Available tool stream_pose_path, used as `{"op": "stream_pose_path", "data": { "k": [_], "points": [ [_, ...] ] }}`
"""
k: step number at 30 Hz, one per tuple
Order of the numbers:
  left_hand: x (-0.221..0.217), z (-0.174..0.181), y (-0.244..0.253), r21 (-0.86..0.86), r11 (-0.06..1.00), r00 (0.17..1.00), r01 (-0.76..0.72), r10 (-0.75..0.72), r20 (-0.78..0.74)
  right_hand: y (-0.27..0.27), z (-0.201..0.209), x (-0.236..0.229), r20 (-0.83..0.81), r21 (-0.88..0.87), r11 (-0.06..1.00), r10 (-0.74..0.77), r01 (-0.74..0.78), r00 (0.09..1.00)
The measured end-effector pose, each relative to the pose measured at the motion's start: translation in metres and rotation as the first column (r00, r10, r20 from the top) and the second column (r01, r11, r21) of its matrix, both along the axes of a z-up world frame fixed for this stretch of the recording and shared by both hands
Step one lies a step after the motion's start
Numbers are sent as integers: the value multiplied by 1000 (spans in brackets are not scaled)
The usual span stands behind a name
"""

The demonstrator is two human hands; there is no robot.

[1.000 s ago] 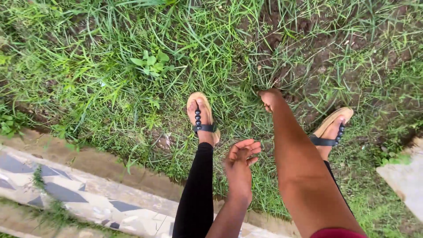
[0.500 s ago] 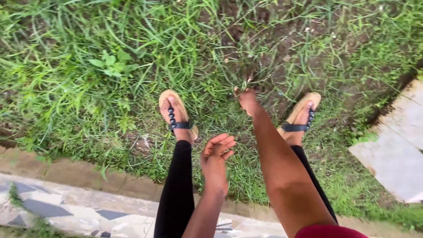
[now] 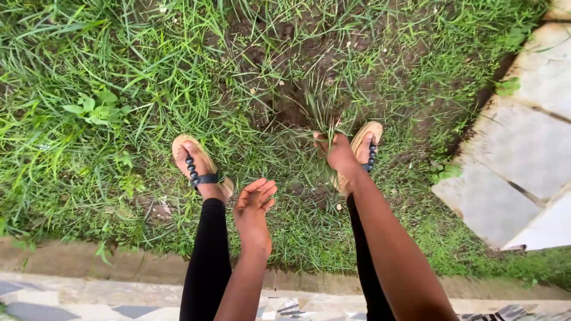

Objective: Pulling out weeds by hand from a grassy area.

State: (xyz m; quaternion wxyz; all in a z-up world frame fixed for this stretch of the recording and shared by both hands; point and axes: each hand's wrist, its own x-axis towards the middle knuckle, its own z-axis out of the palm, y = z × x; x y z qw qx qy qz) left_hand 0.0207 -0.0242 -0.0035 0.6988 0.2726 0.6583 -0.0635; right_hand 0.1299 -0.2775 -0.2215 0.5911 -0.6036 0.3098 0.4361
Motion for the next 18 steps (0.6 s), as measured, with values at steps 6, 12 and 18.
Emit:
{"op": "stream_pose_path", "data": {
  "k": [6, 12, 18],
  "points": [
    [4, -6, -7, 40, 999, 999, 14, -15, 31, 43, 99, 20, 195, -324, 643, 763, -694, 617],
    [-1, -11, -6, 176, 982, 998, -66, 68, -5, 12, 153, -43, 2, -222, 480, 871, -849, 492],
    [-7, -20, 2, 294, 950, 987, -109, 138, -80, 60, 204, -31, 231, -212, 596, 801, -775, 553]
  ]
}}
